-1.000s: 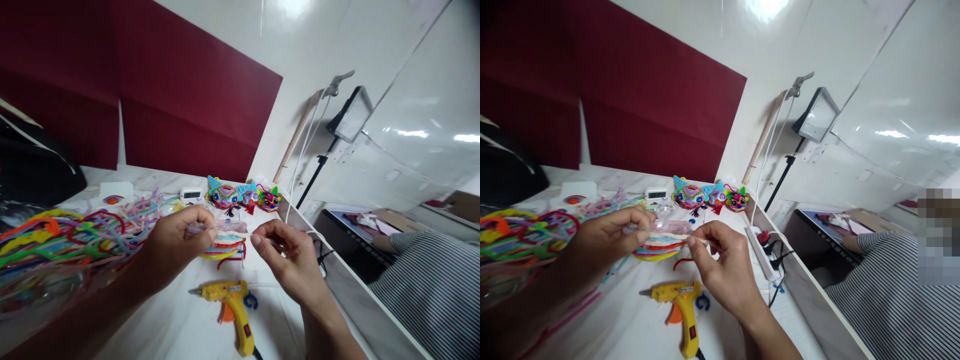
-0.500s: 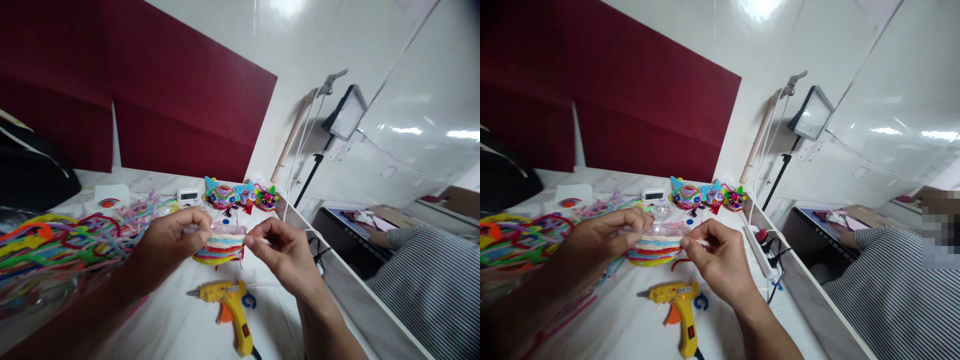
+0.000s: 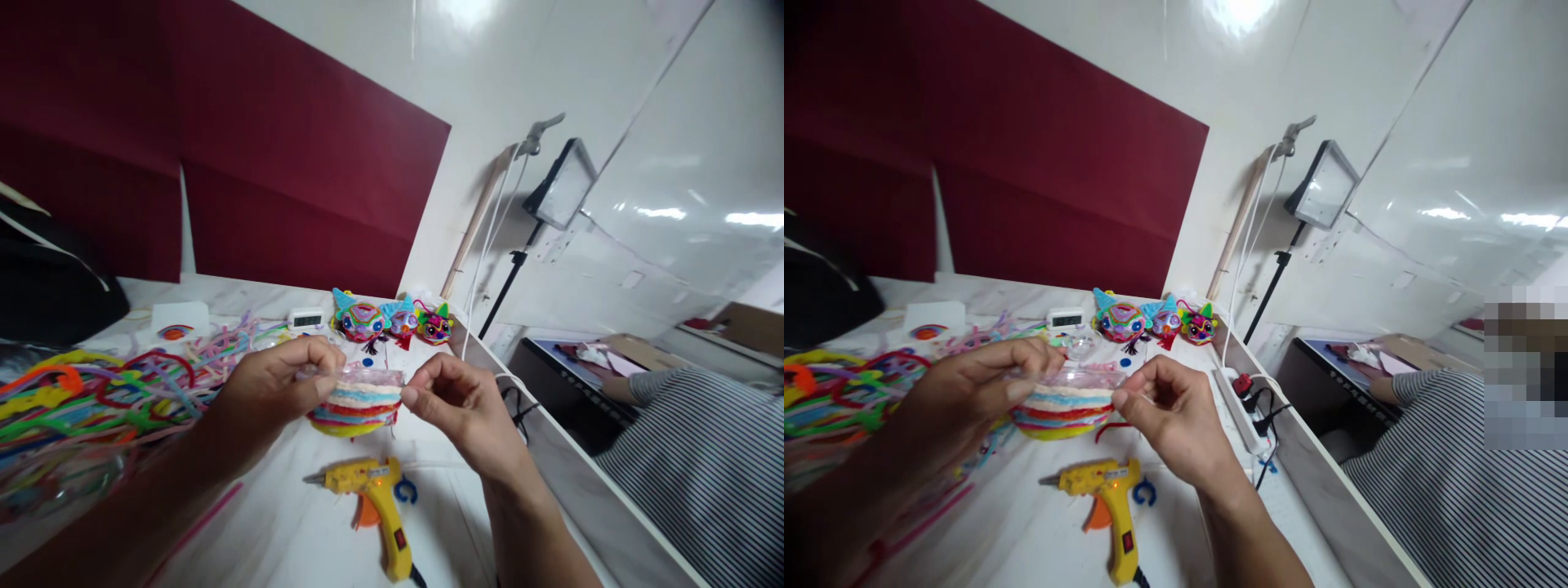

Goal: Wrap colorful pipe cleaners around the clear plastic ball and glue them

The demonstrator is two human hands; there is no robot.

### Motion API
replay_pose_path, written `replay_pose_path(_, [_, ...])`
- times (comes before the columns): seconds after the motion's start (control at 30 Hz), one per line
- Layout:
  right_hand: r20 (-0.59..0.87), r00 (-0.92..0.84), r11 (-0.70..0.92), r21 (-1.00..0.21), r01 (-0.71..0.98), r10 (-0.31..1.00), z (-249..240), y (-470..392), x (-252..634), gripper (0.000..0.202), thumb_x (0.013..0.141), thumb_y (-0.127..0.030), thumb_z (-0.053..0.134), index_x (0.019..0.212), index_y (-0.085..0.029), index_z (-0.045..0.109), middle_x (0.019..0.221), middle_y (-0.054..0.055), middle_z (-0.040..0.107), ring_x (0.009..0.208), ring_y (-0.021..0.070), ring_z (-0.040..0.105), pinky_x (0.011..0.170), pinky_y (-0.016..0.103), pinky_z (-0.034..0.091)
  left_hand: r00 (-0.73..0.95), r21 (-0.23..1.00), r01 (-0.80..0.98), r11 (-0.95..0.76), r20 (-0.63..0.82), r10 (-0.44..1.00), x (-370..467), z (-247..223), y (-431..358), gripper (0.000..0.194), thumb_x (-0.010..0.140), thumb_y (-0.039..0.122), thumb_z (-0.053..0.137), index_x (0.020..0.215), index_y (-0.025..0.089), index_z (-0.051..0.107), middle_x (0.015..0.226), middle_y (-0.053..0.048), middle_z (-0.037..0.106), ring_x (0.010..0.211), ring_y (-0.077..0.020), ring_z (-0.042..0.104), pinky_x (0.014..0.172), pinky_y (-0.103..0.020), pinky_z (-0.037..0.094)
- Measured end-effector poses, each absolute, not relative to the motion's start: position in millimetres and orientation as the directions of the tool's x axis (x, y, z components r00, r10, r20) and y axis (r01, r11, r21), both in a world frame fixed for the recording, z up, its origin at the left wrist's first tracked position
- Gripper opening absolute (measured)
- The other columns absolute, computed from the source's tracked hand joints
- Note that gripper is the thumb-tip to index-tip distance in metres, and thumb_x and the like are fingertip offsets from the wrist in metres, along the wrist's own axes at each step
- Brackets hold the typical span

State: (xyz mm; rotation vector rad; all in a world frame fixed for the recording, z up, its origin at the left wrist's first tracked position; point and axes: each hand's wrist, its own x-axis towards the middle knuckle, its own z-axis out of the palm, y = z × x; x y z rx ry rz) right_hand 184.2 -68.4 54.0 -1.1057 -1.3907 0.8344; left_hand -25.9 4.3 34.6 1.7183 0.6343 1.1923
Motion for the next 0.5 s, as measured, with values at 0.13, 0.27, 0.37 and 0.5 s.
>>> replay_pose_path(0.13, [0.291,0.049,0.285,-0.954,0.092,0.956,55,-67,185,0.026,0.071,-0.031,0.079,0.069,-0.018,0.057,0.060,-0.004,0.053,0.055,0.0085,0.041,0.049,0.021,0.032,0.423,0.899,-0.121,-0.420,0.429,0.798,-25,38,4,0.014,0.078,0.019,0.056,0.064,0.021,0.053,0.074,0.002,0.052,0.073,-0.0156,0.049,0.064,-0.025,0.040])
replay_pose_path(0.27, [0.251,0.037,0.249,-0.967,0.046,0.967,56,-66,188,0.029,0.070,-0.027,0.081,0.085,-0.020,0.057,0.059,-0.008,0.052,0.053,0.0073,0.042,0.052,0.020,0.034,0.417,0.906,-0.132,-0.403,0.420,0.806,-24,39,5,0.013,0.076,0.020,0.057,0.064,0.020,0.054,0.074,0.001,0.053,0.072,-0.0152,0.049,0.064,-0.025,0.039])
replay_pose_path(0.37, [0.216,-0.023,0.216,-0.976,0.037,0.976,57,-63,191,0.038,0.070,-0.025,0.082,0.101,-0.021,0.061,0.057,-0.008,0.053,0.053,0.0076,0.044,0.052,0.020,0.034,0.437,0.911,-0.157,-0.380,0.410,0.801,-24,39,6,0.013,0.076,0.020,0.058,0.063,0.020,0.053,0.074,0.002,0.053,0.071,-0.0145,0.049,0.063,-0.024,0.039])
replay_pose_path(0.5, [0.202,-0.108,0.203,-0.979,0.005,0.973,55,-59,195,0.035,0.070,-0.025,0.081,0.103,-0.018,0.070,0.058,-0.006,0.055,0.054,0.0074,0.045,0.053,0.021,0.034,0.434,0.921,-0.191,-0.340,0.390,0.812,-22,40,5,0.012,0.073,0.020,0.059,0.062,0.019,0.054,0.074,0.002,0.054,0.072,-0.0144,0.050,0.064,-0.023,0.039])
